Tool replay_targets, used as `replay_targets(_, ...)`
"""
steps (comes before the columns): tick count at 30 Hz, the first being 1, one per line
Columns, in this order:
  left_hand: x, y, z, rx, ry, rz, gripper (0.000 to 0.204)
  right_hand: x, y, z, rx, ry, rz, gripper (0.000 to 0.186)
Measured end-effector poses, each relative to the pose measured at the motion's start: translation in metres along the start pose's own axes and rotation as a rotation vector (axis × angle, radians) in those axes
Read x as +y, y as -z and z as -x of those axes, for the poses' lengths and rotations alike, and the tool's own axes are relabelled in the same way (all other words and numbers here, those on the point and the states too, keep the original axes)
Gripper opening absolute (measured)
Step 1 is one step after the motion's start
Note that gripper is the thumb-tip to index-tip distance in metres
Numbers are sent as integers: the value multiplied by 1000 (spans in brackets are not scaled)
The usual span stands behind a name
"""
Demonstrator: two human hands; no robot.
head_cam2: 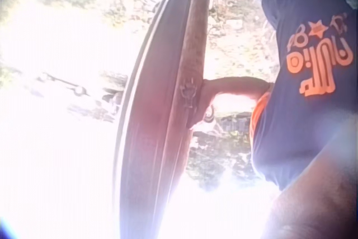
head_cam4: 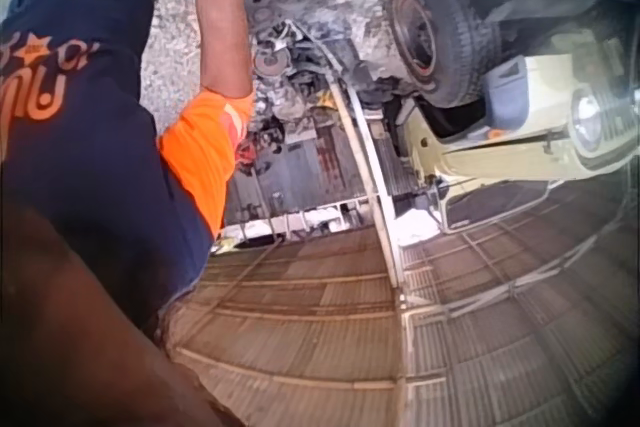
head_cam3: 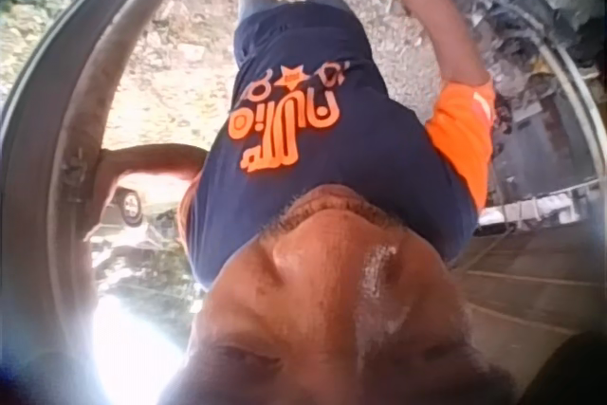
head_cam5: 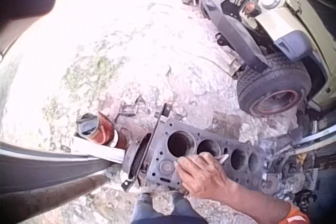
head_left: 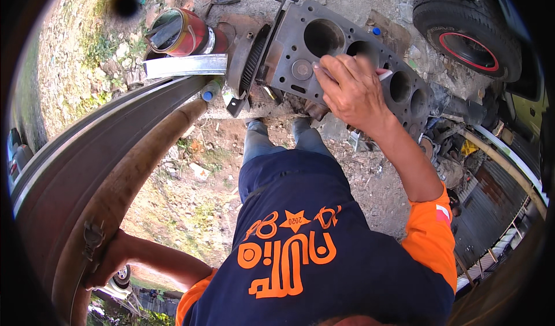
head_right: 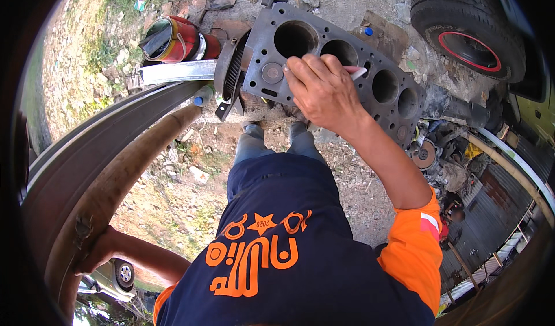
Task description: The person is sanding the flat top surface of an engine block using a piece of sandpaper. They scrub the metal surface by hand and use a cloth to wipe away debris.
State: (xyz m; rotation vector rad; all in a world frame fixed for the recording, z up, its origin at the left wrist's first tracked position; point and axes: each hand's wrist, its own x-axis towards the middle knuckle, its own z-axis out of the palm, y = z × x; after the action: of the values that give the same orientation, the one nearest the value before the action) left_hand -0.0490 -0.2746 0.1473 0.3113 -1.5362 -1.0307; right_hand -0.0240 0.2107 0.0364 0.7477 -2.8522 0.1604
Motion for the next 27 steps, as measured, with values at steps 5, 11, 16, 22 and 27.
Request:
replay_targets(5, -4, 3, -4, -8, -6, -26, 88, 12, -4, -16, 5, 7, -60, 34)
replay_targets(11, -9, 10, -7, -31, 17, 0, 88, 12, -4, -8, -4, -28, -115, 38)
replay_targets(16, -11, 22, -6, 94, 146, 5, 81, 14, -7, -25, -22, -25, -170, 39)
replay_targets(22, -9, 5, 2, 164, 185, 76, 86, 7, -7, -19, 7, -110, -200, 43)
replay_targets(27, -18, 25, 6, 60, 183, 56, 91, 4, 0, -18, 2, -92, -210, 43)
